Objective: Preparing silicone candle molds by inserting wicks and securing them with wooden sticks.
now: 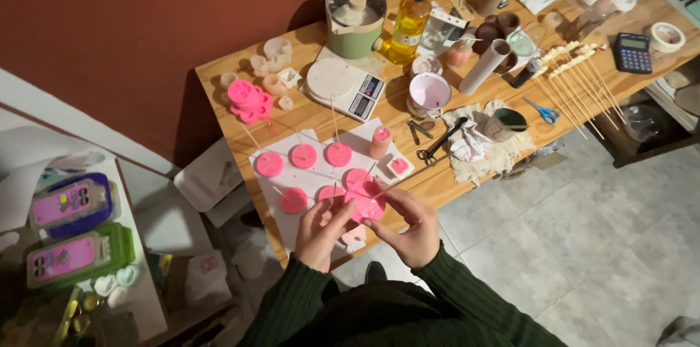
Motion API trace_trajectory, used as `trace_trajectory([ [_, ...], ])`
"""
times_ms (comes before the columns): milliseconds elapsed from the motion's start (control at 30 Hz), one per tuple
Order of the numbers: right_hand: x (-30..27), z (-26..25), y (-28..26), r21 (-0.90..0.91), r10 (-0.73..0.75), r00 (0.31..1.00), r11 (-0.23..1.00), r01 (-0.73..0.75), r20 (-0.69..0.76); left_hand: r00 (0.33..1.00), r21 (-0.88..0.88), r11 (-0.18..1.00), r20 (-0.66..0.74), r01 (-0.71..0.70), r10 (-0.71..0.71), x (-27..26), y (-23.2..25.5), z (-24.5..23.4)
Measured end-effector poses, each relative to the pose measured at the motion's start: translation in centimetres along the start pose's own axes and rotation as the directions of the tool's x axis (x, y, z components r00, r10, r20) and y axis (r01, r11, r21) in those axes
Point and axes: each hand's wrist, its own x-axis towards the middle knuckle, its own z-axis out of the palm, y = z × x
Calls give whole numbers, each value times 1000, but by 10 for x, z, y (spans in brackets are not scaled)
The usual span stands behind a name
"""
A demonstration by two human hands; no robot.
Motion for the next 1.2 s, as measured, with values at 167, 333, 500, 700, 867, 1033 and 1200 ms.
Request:
trace_trajectory([
  [167,-3,8,-2,-155,-168,985,973,170,23,990,-48,999,-137,5,-11,10,-23,-19],
  [333,-29,32,-16,-385,-191,972,894,230,136,988,-94,996,-154,-3,-11,4,-16,-28],
  [500,-33,53,-6,-503,-180,975,836,220,128,991,-203,978,-110,56,-80,-2,-25,-35],
  [700,-31,58,-6,-487,-118,983,856,172,140,992,-244,968,-99,49,-75,-1,-21,-45],
  [867,-30,59,-9,-509,-96,987,848,149,129,998,-254,967,-59,14,-30,0,-25,-48],
  [1033,-26,59,-12,-518,-106,987,842,152,119,995,-161,986,-85,35,-50,-3,-22,-42],
  [1200,-22,60,-4,-406,-208,978,892,198,18,981,-3,998,-184,-55,53,2,-46,-34],
])
